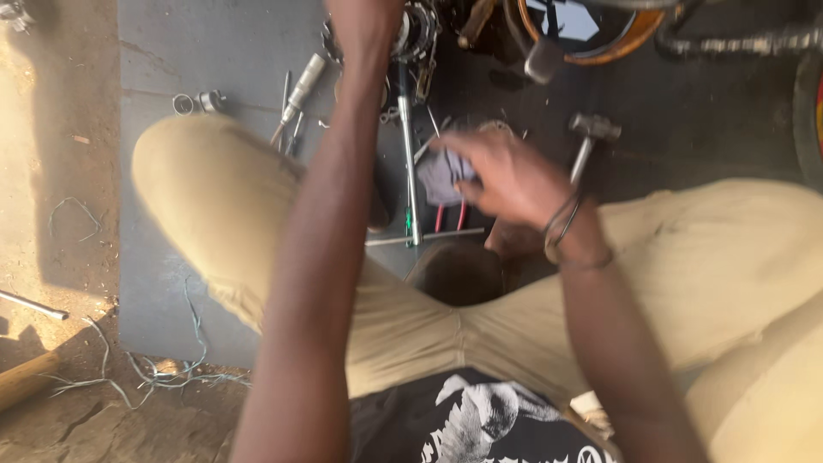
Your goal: The person wipes oil from a motorcycle engine component with a cloth, reaches into the engine casing to handle internal parts, and then wipes and cleans the clutch hub before picking up a clutch plate.
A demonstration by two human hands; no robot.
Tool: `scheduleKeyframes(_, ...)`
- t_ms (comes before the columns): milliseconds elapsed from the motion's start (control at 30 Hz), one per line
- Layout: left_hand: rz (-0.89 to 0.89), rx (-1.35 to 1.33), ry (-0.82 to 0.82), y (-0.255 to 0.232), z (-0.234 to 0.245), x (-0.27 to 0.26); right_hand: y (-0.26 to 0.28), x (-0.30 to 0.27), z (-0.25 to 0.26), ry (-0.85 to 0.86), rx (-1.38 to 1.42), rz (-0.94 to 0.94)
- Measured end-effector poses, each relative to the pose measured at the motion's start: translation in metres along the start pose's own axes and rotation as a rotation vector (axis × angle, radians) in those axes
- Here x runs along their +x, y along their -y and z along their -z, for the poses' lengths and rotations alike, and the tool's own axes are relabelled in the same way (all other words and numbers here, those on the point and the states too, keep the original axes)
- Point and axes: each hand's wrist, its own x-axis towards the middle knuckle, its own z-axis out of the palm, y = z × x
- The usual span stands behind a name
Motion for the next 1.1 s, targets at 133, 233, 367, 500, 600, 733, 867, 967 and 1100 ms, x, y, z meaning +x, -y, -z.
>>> scheduleKeyframes(133, 0.267, 0.365, 0.193, 0.092, -0.028, -0.055, -0.018, -0.009, -0.025, -0.124, 0.141, -0.315)
scheduleKeyframes(233, 0.411, 0.555, 0.452, 0.134, -0.033, -0.093, -0.022, -0.006, -0.031, -0.155, 0.243, -0.502)
scheduleKeyframes(367, 0.463, 0.518, 0.515, 0.151, -0.030, -0.110, -0.026, 0.001, -0.036, -0.182, 0.283, -0.534)
scheduleKeyframes(500, 0.518, 0.538, 0.539, 0.148, -0.039, -0.106, -0.016, 0.005, -0.044, -0.183, 0.288, -0.469)
scheduleKeyframes(600, 0.474, 0.628, 0.548, 0.152, -0.049, -0.109, -0.016, 0.006, -0.048, -0.253, 0.250, -0.342)
scheduleKeyframes(733, 0.572, 0.671, 0.528, 0.162, -0.055, -0.103, -0.017, 0.006, -0.052, -0.133, 0.389, -0.488)
scheduleKeyframes(867, 0.602, 0.740, 0.490, 0.161, -0.060, -0.098, -0.016, 0.008, -0.052, -0.175, 0.325, -0.379)
scheduleKeyframes(967, 0.561, 0.742, 0.457, 0.158, -0.055, -0.096, -0.015, 0.006, -0.051, -0.133, 0.442, -0.423)
scheduleKeyframes(1100, 0.565, 0.641, 0.414, 0.150, -0.043, -0.096, -0.018, 0.005, -0.042, -0.136, 0.413, -0.427)
